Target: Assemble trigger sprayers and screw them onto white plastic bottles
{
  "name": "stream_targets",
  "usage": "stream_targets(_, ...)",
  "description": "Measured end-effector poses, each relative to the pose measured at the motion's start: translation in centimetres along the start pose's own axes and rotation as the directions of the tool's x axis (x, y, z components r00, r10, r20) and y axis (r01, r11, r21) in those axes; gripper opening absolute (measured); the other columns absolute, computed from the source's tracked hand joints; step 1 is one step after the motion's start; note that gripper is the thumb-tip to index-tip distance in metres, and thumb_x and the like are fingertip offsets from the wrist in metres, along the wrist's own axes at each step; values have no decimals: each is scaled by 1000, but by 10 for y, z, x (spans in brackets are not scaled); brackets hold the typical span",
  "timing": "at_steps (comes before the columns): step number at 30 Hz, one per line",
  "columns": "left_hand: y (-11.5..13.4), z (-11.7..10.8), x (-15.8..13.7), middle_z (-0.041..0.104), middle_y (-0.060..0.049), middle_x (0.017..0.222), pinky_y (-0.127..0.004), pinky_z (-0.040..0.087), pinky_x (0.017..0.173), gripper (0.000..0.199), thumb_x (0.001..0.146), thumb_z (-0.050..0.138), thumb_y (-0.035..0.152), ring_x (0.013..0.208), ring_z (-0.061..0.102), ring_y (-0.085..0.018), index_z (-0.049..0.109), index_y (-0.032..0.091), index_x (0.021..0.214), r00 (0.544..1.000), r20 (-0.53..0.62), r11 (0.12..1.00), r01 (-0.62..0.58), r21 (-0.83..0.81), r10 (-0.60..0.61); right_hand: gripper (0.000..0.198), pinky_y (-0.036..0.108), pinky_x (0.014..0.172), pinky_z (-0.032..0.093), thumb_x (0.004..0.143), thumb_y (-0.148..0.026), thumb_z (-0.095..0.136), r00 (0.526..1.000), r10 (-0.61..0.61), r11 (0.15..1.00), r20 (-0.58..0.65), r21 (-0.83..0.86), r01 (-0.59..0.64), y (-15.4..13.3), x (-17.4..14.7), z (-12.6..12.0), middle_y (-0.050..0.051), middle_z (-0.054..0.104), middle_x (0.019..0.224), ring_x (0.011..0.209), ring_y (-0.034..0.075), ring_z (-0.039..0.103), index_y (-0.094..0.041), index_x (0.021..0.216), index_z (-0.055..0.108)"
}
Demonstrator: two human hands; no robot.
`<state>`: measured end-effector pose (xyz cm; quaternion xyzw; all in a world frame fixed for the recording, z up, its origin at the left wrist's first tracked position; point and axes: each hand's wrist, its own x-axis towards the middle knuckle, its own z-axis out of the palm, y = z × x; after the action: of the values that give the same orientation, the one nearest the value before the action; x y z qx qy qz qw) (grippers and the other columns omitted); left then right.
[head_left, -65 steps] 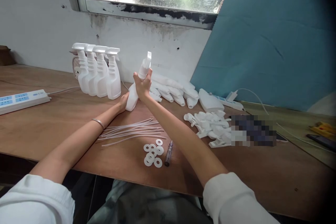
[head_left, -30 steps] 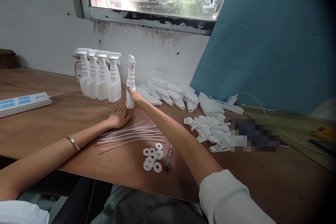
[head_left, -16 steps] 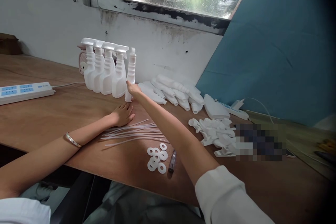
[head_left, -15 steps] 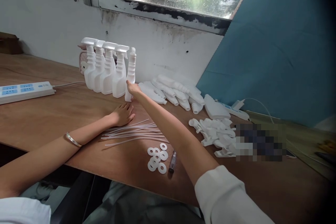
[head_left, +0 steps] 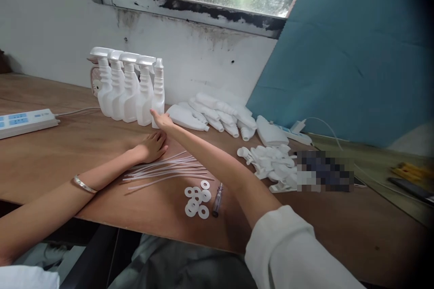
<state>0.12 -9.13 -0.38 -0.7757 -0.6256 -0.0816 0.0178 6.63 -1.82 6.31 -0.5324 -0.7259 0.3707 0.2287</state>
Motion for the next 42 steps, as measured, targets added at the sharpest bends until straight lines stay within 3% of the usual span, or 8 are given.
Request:
stream_targets(4, -3, 2, 1, 43, -21, 129, -43, 28, 99, 53, 86, 25, 41, 119, 39, -32, 45, 7, 122, 1000, -6, 1000, -21, 20, 22, 77, 38, 91, 41, 69, -61, 55, 985, -155, 985, 78, -58, 160, 35, -45, -32, 19, 51, 122, 111, 31, 50, -8, 122, 38)
stream_targets(6, -4, 2, 1, 35, -22, 135, -45, 25, 101, 58, 87, 22, 43, 125, 32, -33, 40, 5, 127, 1000, 27, 999, 7, 47, -9, 65, 38, 89, 42, 76, -53, 50, 913, -381, 868, 145, -285, 407, 57, -71, -59, 17, 46, 127, 112, 30, 48, -11, 124, 36)
stream_targets(8, -3, 2, 1, 24, -22, 142, -47, 19, 103, 62, 87, 18, 43, 131, 20, -33, 30, 3, 134, 995, 82, 997, 50, 61, -55, 48, 38, 87, 42, 80, -37, 48, 871, -463, 713, 162, -516, 475, 81, -96, -91, 14, 48, 126, 109, 29, 50, -16, 122, 38)
stream_targets(12, 2, 0, 1, 13, -14, 147, -46, 11, 107, 65, 88, 15, 44, 135, 9, -26, 19, 5, 139, 984, 153, 995, 84, 55, -92, 28, 38, 85, 40, 77, -21, 51, 912, -408, 444, 51, -862, 246, 127, -124, -148, 15, 55, 113, 104, 30, 52, -18, 105, 49)
stream_targets(15, 6, -1, 2, 15, -13, 146, -46, 11, 107, 66, 87, 16, 45, 135, 11, -24, 20, 4, 139, 987, 139, 997, 75, 35, -79, 30, 39, 75, 43, 72, -7, 47, 955, -290, 395, -65, -917, 58, 156, -129, -168, 19, 57, 105, 98, 32, 55, -16, 101, 49)
stream_targets(20, 17, 0, 11, 12, -10, 147, -46, 8, 108, 70, 86, 14, 49, 136, 10, -22, 18, 4, 140, 987, 154, 999, 37, 13, -39, 24, 33, 64, 44, 74, -7, 46, 977, -215, 391, -5, -917, 82, 169, -129, -167, 14, 61, 89, 83, 29, 61, -14, 97, 48)
stream_targets(26, 35, 5, 25, 12, -10, 147, -46, 7, 108, 72, 85, 13, 52, 136, 9, -22, 18, 5, 140, 988, 155, 1000, -17, -26, 21, 22, 29, 73, 42, 78, -6, 44, 975, -215, 345, 47, -931, 121, 155, -134, -154, 15, 58, 101, 94, 25, 57, -12, 98, 48)
stream_targets(42, 29, -7, 20, 12, -10, 147, -46, 3, 108, 71, 86, 17, 55, 136, 7, -23, 17, 11, 140, 965, 210, 984, -136, -114, 157, 29, 30, 67, 43, 81, 0, 36, 939, -325, 313, -116, -950, -9, 163, -139, -150, 15, 58, 97, 91, 25, 55, -13, 105, 46)
